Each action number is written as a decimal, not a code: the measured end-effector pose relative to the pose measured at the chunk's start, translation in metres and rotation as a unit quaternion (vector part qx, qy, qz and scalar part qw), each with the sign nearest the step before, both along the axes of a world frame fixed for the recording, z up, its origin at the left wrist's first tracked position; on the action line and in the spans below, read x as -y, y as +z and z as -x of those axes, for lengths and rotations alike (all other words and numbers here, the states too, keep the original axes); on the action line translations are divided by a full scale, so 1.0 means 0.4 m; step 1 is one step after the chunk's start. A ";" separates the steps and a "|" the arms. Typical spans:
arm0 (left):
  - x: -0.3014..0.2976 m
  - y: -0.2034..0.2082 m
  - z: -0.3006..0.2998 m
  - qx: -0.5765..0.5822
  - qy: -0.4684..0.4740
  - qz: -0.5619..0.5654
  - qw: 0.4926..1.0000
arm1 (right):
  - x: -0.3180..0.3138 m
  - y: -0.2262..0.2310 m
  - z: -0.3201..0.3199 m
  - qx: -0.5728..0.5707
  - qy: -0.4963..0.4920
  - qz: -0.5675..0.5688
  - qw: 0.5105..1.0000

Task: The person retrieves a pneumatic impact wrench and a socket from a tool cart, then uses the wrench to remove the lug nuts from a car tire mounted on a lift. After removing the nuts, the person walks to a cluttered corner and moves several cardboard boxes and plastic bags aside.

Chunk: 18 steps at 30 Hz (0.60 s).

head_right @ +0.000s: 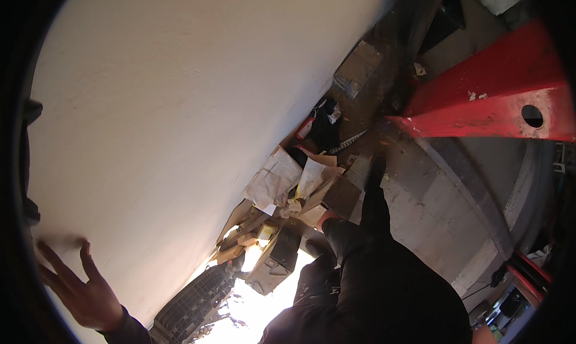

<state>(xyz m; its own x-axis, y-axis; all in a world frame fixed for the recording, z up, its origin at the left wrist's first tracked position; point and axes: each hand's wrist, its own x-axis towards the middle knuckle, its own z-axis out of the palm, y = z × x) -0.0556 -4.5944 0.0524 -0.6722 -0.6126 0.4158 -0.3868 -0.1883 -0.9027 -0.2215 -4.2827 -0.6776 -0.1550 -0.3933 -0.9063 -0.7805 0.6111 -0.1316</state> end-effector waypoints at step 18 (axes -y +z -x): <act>-0.040 -0.003 0.064 -0.105 0.067 -0.058 0.991 | 0.678 0.670 1.232 -0.026 0.472 0.215 0.855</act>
<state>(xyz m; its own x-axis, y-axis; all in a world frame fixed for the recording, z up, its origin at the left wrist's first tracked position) -0.0813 -4.5786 0.0513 -0.4880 -0.7424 0.4589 -0.5471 -0.1495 -0.8236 -0.7144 -4.5537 -0.4098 0.3796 -0.6605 -0.6478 -0.9108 -0.3896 -0.1365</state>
